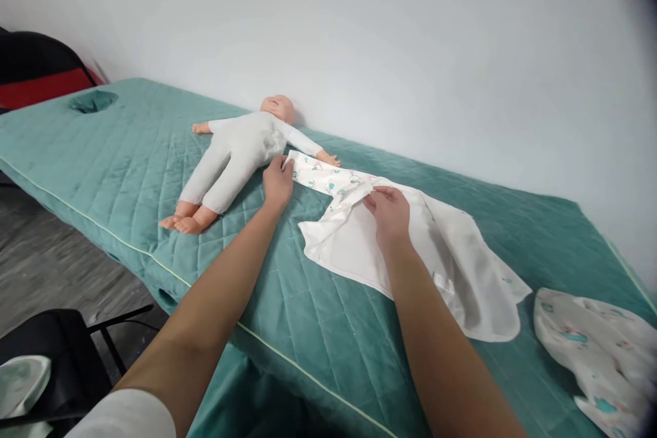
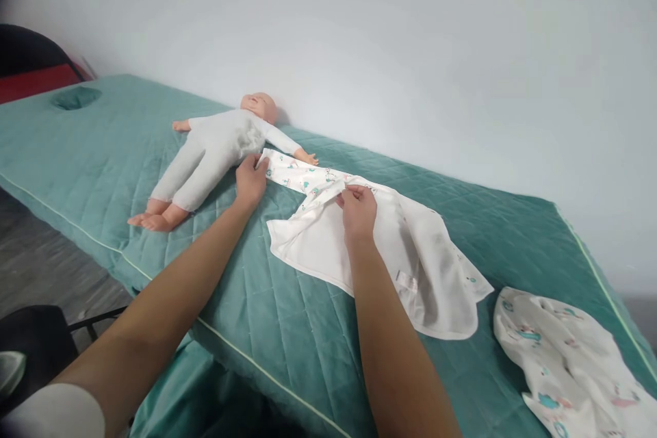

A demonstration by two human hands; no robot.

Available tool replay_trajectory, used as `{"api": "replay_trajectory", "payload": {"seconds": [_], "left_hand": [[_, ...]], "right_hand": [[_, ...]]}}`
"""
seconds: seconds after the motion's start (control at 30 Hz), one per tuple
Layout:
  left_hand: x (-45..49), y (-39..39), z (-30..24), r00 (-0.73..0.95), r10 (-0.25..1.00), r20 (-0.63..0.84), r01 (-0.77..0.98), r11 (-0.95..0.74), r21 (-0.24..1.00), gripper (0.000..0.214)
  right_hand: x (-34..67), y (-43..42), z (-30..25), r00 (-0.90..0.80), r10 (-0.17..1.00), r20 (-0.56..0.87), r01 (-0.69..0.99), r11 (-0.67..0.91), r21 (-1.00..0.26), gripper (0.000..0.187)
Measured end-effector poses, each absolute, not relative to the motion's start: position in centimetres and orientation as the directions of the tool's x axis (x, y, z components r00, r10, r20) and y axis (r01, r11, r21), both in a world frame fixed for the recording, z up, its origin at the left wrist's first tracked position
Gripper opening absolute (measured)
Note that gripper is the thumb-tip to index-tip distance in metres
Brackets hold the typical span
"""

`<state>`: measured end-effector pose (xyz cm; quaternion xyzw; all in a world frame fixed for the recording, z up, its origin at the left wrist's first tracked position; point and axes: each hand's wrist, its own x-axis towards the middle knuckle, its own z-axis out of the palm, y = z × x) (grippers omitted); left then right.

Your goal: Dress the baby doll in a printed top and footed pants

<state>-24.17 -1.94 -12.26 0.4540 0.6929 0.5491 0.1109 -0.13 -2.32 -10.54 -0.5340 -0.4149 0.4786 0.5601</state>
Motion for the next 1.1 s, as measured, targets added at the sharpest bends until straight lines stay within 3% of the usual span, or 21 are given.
{"api": "replay_trajectory", "payload": {"seconds": [0.1, 0.23, 0.33, 0.47, 0.63, 0.77, 0.87, 1.1], "left_hand": [[-24.7, -0.8, -12.3, -0.560, 0.747, 0.359, 0.556, 0.017, 0.831, 0.022], [-24.7, -0.3, -12.2, -0.550, 0.760, 0.347, 0.654, 0.134, 0.744, 0.027], [-24.1, -1.1, -11.9, -0.500, 0.760, 0.414, 0.744, 0.133, 0.655, 0.034], [-22.1, -3.5, -11.3, -0.353, 0.805, 0.477, 0.812, 0.010, 0.584, 0.024], [-19.5, -5.8, -10.7, 0.025, 0.920, 0.390, 0.854, -0.222, 0.470, 0.023], [-19.0, -5.9, -10.4, 0.064, 0.946, 0.317, 0.910, -0.186, 0.371, 0.029], [-19.3, -5.8, -10.3, 0.018, 0.948, 0.317, 0.904, -0.151, 0.399, 0.032], [-18.1, -10.6, -10.1, 0.057, 0.976, 0.208, 0.748, -0.180, 0.639, 0.034]], "right_hand": [[0.0, -2.4, -10.2, 0.209, 0.971, -0.120, -0.245, -0.066, -0.967, 0.019], [0.1, -2.1, -10.2, 0.193, 0.971, -0.139, -0.261, -0.085, -0.962, 0.022], [-0.1, -1.7, -10.5, 0.168, 0.981, -0.102, -0.182, -0.071, -0.981, 0.027], [-0.5, -1.4, -10.7, 0.159, 0.984, -0.077, 0.024, -0.082, -0.996, 0.038], [-0.6, -1.4, -10.7, 0.114, 0.992, -0.060, 0.196, -0.082, -0.977, 0.045], [0.3, -1.0, -11.0, 0.112, 0.994, -0.009, 0.279, -0.040, -0.959, 0.046], [1.4, -0.7, -11.3, 0.103, 0.995, 0.004, 0.353, -0.032, -0.935, 0.047], [2.9, -0.7, -11.0, 0.083, 0.996, 0.022, 0.489, -0.021, -0.872, 0.046]]}}
